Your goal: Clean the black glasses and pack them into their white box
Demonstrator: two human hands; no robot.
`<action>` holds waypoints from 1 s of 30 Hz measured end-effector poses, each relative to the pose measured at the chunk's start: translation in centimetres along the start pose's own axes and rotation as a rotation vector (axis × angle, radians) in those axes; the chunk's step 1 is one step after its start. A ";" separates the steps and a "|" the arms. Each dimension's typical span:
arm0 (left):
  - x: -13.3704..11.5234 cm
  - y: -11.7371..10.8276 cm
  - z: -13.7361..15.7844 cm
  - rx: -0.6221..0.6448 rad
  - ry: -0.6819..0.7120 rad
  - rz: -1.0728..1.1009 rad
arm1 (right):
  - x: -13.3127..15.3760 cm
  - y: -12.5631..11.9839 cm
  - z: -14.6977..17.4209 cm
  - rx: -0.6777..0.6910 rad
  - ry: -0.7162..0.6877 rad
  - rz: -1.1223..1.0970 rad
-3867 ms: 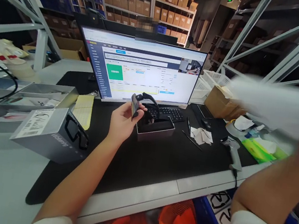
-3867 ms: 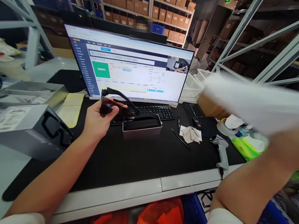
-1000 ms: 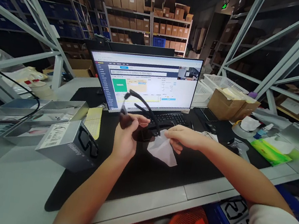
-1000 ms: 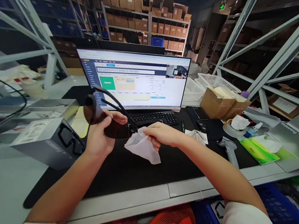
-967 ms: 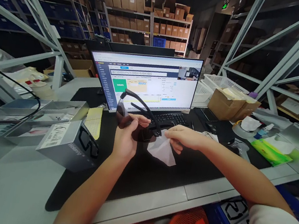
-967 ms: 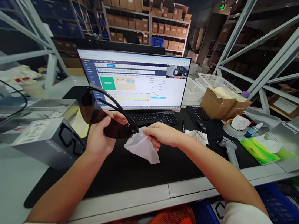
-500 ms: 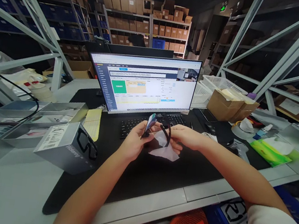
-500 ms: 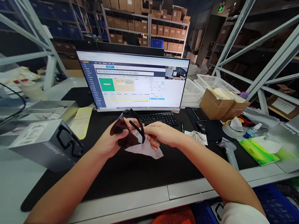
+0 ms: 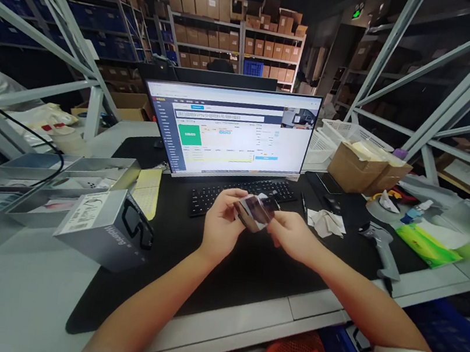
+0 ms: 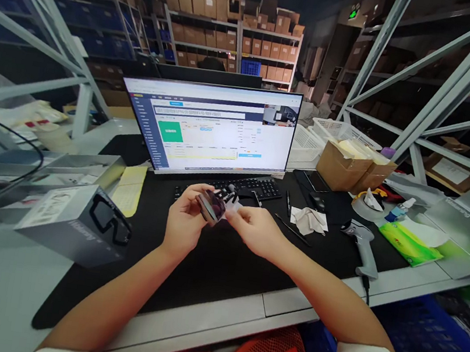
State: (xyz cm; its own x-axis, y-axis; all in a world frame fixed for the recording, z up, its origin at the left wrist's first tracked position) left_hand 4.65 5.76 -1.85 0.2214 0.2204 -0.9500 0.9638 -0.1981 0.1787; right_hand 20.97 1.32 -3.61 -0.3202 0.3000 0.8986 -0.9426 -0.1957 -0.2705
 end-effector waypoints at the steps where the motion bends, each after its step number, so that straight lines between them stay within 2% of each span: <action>1: -0.2 0.4 0.3 0.018 0.032 -0.013 | -0.2 0.6 -0.1 0.021 0.016 0.012; 5: -1.3 1.7 1.4 0.115 0.188 -0.102 | 0.7 1.4 -0.6 0.000 -0.070 -0.080; 8: -1.9 1.4 1.4 0.091 0.231 -0.169 | 1.0 2.5 0.6 0.141 -0.077 -0.200; 10: -1.2 1.1 0.9 0.081 0.121 -0.095 | 0.8 2.7 1.8 0.269 -0.079 -0.273; 11: -0.6 1.1 0.7 0.096 0.028 -0.038 | 0.6 2.1 2.3 0.288 -0.087 -0.298; 14: 1.6 1.8 0.7 0.209 -0.287 0.067 | -0.8 -2.0 2.1 0.143 -0.070 -0.313; 16: 2.6 2.5 1.2 0.311 -0.432 0.067 | -1.7 -4.2 1.3 0.087 -0.024 -0.207; 18: 3.1 3.3 1.9 0.403 -0.499 0.044 | -2.3 -3.9 0.6 0.235 0.034 -0.069; 20: 3.5 3.9 2.6 0.478 -0.519 0.005 | -2.8 -1.9 0.6 0.481 0.067 0.010; 22: 4.1 4.3 3.3 0.529 -0.547 -0.017 | -2.9 0.1 0.9 0.632 0.054 -0.008; 24: 5.2 4.3 3.9 0.526 -0.633 0.025 | -2.9 0.9 0.5 0.584 0.035 -0.140; 27: 6.7 3.9 4.2 0.465 -0.767 0.099 | -4.0 0.2 -0.3 0.282 0.091 -0.488; 29: 6.9 3.5 3.7 0.430 -0.740 0.082 | -5.0 -0.4 -0.5 0.104 0.142 -0.671; 30: 6.6 3.2 3.1 0.397 -0.662 0.044 | -5.3 -0.7 -0.5 0.046 0.154 -0.734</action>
State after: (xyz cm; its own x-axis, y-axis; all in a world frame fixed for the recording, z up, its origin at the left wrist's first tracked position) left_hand 8.71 3.61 -8.32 0.0029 -0.3880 -0.9217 0.8029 -0.5485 0.2334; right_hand 23.25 0.37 -8.36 0.3766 0.4951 0.7830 -0.9151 0.0675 0.3975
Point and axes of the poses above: each hand's wrist, its own z-axis away from the middle knuckle, its own y-axis out of the palm, x = y × z, the point moved 8 cm from there along -z, towards the middle knuckle, and after that the axes turned 3 degrees about y, right-handed, at the moved point
